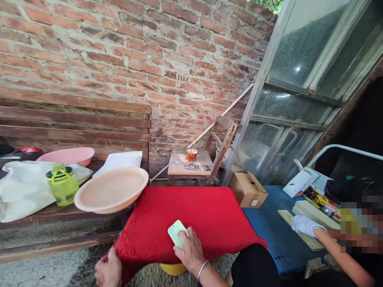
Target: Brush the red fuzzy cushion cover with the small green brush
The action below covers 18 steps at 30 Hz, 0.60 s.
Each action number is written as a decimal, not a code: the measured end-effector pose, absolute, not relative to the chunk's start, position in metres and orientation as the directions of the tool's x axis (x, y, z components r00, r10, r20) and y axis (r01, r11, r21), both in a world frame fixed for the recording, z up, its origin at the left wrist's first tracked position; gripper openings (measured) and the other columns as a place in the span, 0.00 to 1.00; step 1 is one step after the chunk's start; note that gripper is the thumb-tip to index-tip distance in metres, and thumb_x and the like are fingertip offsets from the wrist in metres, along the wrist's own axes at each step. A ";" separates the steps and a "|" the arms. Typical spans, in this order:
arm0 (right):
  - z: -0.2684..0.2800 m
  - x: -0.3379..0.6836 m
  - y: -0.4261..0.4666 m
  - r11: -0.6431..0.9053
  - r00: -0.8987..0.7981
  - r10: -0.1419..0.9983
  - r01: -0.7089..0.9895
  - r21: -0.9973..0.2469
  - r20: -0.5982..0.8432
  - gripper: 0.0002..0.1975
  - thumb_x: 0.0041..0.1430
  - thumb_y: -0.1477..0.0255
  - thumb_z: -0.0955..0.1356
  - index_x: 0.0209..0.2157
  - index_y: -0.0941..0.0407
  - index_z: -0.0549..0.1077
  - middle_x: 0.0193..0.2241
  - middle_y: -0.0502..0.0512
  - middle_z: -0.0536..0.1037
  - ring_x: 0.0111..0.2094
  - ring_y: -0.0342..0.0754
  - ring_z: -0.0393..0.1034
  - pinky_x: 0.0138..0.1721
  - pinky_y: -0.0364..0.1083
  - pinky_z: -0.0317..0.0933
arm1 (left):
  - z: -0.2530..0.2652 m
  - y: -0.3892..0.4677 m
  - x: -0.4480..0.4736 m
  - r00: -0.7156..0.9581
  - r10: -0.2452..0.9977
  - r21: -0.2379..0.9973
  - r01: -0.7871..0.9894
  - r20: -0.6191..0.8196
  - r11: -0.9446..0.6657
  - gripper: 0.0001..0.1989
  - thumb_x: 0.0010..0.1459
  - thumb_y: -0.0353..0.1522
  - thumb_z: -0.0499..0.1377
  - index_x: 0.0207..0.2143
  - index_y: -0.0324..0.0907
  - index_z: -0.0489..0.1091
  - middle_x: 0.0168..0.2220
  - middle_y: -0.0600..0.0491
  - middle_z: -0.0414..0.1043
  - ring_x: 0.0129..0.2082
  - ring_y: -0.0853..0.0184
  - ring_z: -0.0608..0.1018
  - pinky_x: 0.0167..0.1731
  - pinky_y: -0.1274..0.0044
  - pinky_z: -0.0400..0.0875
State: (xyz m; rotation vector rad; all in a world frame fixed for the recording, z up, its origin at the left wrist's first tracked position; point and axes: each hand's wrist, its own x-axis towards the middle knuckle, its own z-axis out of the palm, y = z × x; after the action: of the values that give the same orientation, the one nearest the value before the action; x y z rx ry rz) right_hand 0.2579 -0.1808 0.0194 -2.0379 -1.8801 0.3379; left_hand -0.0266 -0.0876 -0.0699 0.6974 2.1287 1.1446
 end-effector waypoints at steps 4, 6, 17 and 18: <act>0.022 0.258 -0.179 -0.076 0.101 0.994 0.913 -0.401 0.041 0.22 0.53 0.63 0.71 0.51 0.47 0.71 0.49 0.56 0.72 0.51 0.56 0.68 0.52 0.54 0.62 | -0.064 -0.083 -0.041 -0.616 0.670 0.739 0.203 -0.414 0.643 0.31 0.53 0.53 0.49 0.43 0.38 0.73 0.44 0.32 0.76 0.47 0.38 0.77 0.43 0.53 0.72; 0.024 0.258 -0.179 -0.077 0.098 0.995 0.912 -0.404 0.032 0.22 0.52 0.63 0.71 0.50 0.47 0.71 0.48 0.56 0.72 0.50 0.56 0.69 0.51 0.53 0.63 | -0.056 -0.082 -0.041 -0.498 0.763 0.732 0.316 -0.413 0.603 0.35 0.53 0.56 0.49 0.47 0.37 0.73 0.46 0.33 0.76 0.49 0.40 0.77 0.48 0.53 0.70; 0.045 0.244 -0.182 -0.076 0.075 0.997 0.911 -0.406 -0.018 0.19 0.58 0.64 0.68 0.52 0.49 0.71 0.46 0.57 0.71 0.49 0.54 0.68 0.50 0.49 0.62 | -0.034 -0.093 0.013 -0.613 0.736 0.789 0.284 -0.286 0.544 0.39 0.56 0.57 0.51 0.60 0.41 0.65 0.53 0.37 0.74 0.50 0.48 0.77 0.50 0.61 0.69; 0.047 0.239 -0.182 -0.067 0.062 0.998 0.912 -0.404 -0.027 0.19 0.58 0.64 0.67 0.52 0.48 0.71 0.46 0.57 0.71 0.49 0.54 0.68 0.49 0.49 0.62 | -0.036 -0.092 0.013 -0.615 0.737 0.797 0.278 -0.280 0.536 0.38 0.56 0.56 0.51 0.59 0.41 0.66 0.52 0.38 0.74 0.50 0.48 0.77 0.50 0.62 0.69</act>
State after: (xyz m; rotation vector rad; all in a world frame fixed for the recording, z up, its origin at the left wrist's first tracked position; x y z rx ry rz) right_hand 0.2390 -0.1817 0.0470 -2.0635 -1.9289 0.4362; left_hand 0.0127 -0.0925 -0.0359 0.8177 2.1636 0.9748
